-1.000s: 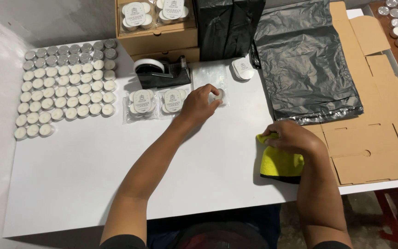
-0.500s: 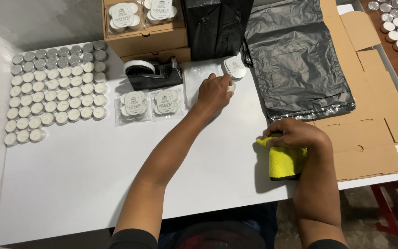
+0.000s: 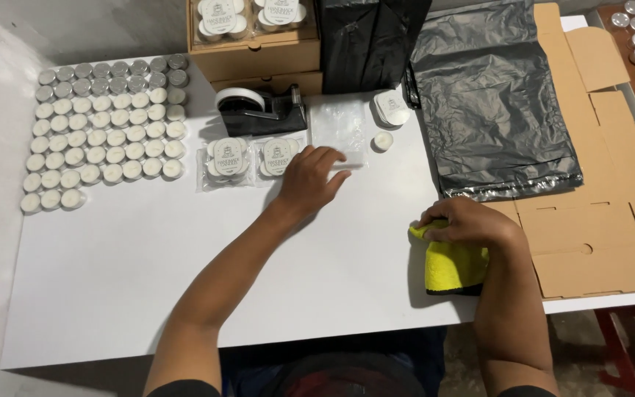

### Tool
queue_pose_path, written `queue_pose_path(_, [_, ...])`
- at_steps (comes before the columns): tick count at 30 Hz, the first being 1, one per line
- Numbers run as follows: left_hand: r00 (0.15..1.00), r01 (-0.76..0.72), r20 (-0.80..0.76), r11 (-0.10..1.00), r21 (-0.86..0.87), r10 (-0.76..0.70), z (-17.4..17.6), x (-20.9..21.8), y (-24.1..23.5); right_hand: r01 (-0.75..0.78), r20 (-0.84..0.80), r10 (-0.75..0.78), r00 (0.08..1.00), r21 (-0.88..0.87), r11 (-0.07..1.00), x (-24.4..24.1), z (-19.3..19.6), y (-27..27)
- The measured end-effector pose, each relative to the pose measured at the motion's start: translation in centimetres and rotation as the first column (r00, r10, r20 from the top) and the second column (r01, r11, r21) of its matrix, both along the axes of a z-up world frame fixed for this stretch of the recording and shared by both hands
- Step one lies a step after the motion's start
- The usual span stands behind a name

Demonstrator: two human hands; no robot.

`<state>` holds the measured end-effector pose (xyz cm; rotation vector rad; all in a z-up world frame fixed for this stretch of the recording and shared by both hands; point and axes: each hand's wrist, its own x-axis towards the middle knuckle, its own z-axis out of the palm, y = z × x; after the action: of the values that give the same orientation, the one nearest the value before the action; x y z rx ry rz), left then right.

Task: Cleaning small candle jars or tea lights individually using a microfiber cloth.

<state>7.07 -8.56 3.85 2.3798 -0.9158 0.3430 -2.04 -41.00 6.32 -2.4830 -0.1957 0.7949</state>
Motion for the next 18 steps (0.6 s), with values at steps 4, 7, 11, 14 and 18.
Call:
queue_pose_path(4, [0.968, -0.103, 0.215, 0.989, -0.110, 0.125, -3.3, -0.6, 8.8, 0.006, -0.023, -0.006, 1.000, 0.006, 1.000, 0.1, 0.3, 0.6])
queue_pose_path(7, [0.914, -0.244, 0.293, 0.958, -0.153, 0.280, -4.9, -0.2, 16.4, 0.011, -0.050, -0.011, 0.999, 0.001, 1.000, 0.2, 1.0, 0.9])
queue_pose_path(11, [0.782, -0.515, 0.319, 0.844, -0.153, 0.535, -6.0, -0.3, 25.3, 0.043, -0.030, -0.044, 0.999, -0.006, 0.999, -0.2, 1.6, 1.6])
queue_pose_path(14, [0.651, -0.687, 0.317, 0.713, -0.142, 0.690, -6.2, -1.4, 30.1, 0.058, 0.005, -0.058, 0.998, 0.016, 0.998, -0.1, 1.5, 2.2])
queue_pose_path(18, [0.424, -0.872, 0.283, 0.472, -0.131, 0.861, -6.8, -2.7, 35.2, 0.056, 0.033, -0.053, 0.998, -0.089, 0.994, 0.5, -0.2, 3.4])
